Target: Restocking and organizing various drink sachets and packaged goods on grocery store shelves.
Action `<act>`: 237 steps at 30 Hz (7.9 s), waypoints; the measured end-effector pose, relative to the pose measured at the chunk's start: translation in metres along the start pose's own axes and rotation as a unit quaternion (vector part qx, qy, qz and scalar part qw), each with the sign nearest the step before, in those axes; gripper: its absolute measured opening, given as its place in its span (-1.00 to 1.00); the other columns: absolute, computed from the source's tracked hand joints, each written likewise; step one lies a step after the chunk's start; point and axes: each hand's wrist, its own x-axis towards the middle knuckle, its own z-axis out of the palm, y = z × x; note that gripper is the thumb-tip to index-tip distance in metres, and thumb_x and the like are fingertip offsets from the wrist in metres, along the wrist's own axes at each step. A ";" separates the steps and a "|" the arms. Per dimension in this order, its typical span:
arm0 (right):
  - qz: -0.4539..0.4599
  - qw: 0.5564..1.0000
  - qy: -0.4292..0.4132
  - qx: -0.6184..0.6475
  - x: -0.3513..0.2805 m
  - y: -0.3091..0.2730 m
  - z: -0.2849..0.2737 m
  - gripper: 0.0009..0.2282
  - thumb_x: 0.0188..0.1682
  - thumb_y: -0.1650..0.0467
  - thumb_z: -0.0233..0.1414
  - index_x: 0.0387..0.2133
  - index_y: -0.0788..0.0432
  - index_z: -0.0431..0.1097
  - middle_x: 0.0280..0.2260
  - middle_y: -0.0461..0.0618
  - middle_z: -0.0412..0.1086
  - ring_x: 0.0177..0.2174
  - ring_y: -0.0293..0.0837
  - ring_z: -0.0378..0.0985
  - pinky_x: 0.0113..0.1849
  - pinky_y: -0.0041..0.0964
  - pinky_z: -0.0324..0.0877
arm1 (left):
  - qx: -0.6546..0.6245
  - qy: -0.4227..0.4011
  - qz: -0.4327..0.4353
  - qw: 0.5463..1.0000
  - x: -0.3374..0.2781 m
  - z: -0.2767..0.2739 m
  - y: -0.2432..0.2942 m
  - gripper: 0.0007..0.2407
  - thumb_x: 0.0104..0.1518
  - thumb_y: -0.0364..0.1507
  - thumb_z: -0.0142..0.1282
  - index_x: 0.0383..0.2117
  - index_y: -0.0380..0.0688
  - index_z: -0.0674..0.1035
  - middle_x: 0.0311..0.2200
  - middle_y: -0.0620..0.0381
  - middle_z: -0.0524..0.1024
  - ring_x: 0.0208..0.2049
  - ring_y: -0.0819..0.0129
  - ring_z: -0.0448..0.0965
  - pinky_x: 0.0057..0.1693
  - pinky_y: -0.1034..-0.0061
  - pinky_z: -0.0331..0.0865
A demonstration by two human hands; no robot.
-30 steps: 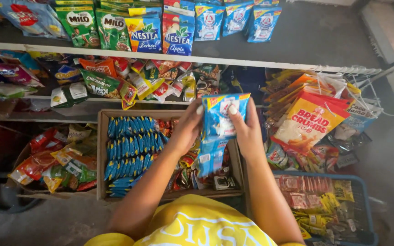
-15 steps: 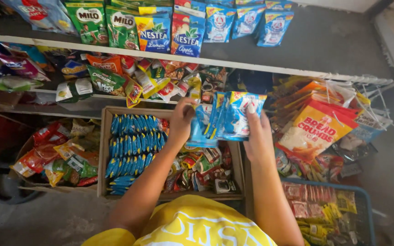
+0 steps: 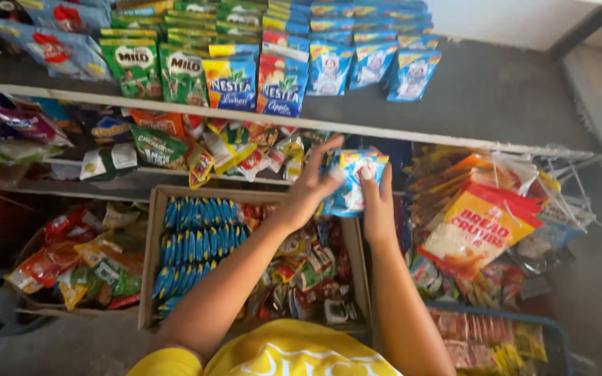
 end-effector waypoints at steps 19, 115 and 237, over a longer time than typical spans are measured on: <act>-0.254 0.898 -0.152 -0.324 0.259 0.064 -0.019 -0.31 0.18 0.26 0.08 0.42 0.36 -0.15 0.38 0.36 0.01 0.39 0.08 0.05 0.32 -0.09 0.02 | 0.652 0.031 0.120 0.748 0.165 -0.032 -0.007 -0.15 -0.03 -0.48 0.34 0.41 -0.14 0.02 0.33 -0.45 0.04 0.38 -0.46 -0.06 0.33 0.07 0.08; -0.033 0.600 -0.469 -0.648 -0.148 0.285 0.136 -0.84 -0.21 0.37 0.17 -0.40 0.19 0.46 -0.35 0.22 0.52 -0.30 0.21 0.62 -0.25 0.09 0.50 | -0.303 0.481 -0.345 0.747 -0.341 -0.217 -0.282 -0.57 0.28 0.02 0.09 -0.17 -0.14 0.55 -0.42 0.15 0.53 -0.43 0.38 0.46 -0.31 0.46 0.30; 0.006 0.961 -0.269 0.069 -0.064 -0.060 0.063 -0.07 -0.21 0.15 0.34 0.36 0.29 -0.04 0.18 0.13 0.27 0.16 -0.01 0.36 0.17 -0.06 0.29 | -0.098 0.088 -0.058 0.990 -0.090 -0.039 0.081 -0.53 0.25 -0.12 -0.11 0.22 -0.07 0.30 0.22 -0.10 0.27 0.21 0.05 0.36 0.17 0.15 0.40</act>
